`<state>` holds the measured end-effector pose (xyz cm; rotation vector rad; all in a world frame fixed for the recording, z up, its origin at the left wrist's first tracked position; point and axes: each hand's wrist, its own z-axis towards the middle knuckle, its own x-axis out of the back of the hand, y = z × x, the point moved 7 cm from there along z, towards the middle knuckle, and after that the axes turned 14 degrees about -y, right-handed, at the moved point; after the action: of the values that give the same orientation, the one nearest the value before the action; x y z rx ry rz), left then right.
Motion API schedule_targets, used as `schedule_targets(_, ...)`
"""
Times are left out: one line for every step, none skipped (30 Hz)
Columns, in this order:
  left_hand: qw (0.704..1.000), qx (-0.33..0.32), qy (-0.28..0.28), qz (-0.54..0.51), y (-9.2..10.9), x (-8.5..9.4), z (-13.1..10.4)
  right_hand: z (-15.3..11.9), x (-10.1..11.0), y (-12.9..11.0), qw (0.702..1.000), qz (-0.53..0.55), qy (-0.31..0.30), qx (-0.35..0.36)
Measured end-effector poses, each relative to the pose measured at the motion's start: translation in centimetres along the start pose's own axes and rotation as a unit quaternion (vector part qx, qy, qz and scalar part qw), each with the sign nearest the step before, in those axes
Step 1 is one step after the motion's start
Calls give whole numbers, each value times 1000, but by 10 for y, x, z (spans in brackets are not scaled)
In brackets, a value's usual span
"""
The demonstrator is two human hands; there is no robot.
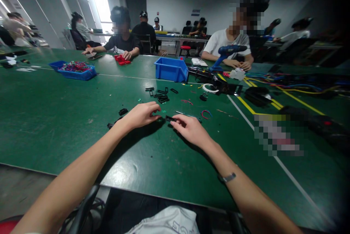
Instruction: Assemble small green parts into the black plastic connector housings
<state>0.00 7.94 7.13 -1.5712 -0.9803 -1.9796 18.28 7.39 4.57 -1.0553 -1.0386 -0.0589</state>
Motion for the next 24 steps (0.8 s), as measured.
schedule_targets(1000,15,0,8,-9,1,-1,0,1,1,1000,-4,3,-7)
schedule_targets(999,27,1,17,-17,2,-2,0,1,2,1000,-6,3,-12)
schedule_targets(999,38,0,25,-24,2,-3,-1,1,2,1000,-7,1,-16)
schedule_targets(998,49,-3,34,-30,2,-3,-1,0,2,1000,-8,-2,-18)
schedule_targets(998,57,-9,39,-35,1,-3,-1,-1,3,1000,-8,-7,-19)
schedule_targets(997,62,-14,41,-38,-1,-3,-1,-2,3,1000,-9,-9,-19)
schedule_targets(997,66,-18,41,-40,-2,-3,-1,-3,3,1000,-11,-11,-18)
schedule_targets(997,67,-21,39,-40,-2,-3,-1,-3,2,1000,-12,-11,-18)
schedule_targets(997,68,-22,37,-40,-3,-3,-1,-3,2,1000,-12,-10,-18)
schedule_targets(997,67,-23,34,-38,-4,-3,-1,-3,2,1000,-11,-9,-19)
schedule_targets(997,66,-24,31,-37,-4,-2,-1,-3,2,1000,-9,-8,-19)
schedule_targets(997,64,-24,28,-35,-5,-2,-1,-3,2,1000,-8,-8,-18)
schedule_targets(998,61,-22,25,-32,-5,-1,-1,-2,2,1000,-7,-10,-15)
schedule_targets(998,57,-19,21,-29,-5,0,-1,-2,2,1000,-6,-12,-12)
schedule_targets(998,52,-15,16,-26,-5,0,-1,-3,1,1000,-4,-15,-9)
schedule_targets(999,47,-11,11,-23,-4,1,-1,-3,1,1000,-2,-18,-7)
schedule_targets(999,41,-8,6,-19,-4,1,-1,-3,1,1000,0,-20,-6)
schedule_targets(999,35,-7,1,-15,-4,1,0,-3,1,1000,2,-21,-5)
schedule_targets(1000,29,-5,-4,-10,-3,1,0,-4,1,1000,4,-22,-4)
schedule_targets(1000,22,-4,-9,-5,-2,1,0,-4,2,1000,5,-20,-3)
schedule_targets(1000,13,-3,-14,0,-2,1,0,-4,2,1000,5,-18,-1)
schedule_targets(1000,5,-3,-20,4,-2,1,0,-4,2,1000,5,-14,2)
schedule_targets(1000,-3,-4,-26,8,-3,1,0,-3,2,1000,5,-9,5)
schedule_targets(1000,-7,-7,-29,11,-4,1,0,-3,2,1000,5,-4,8)
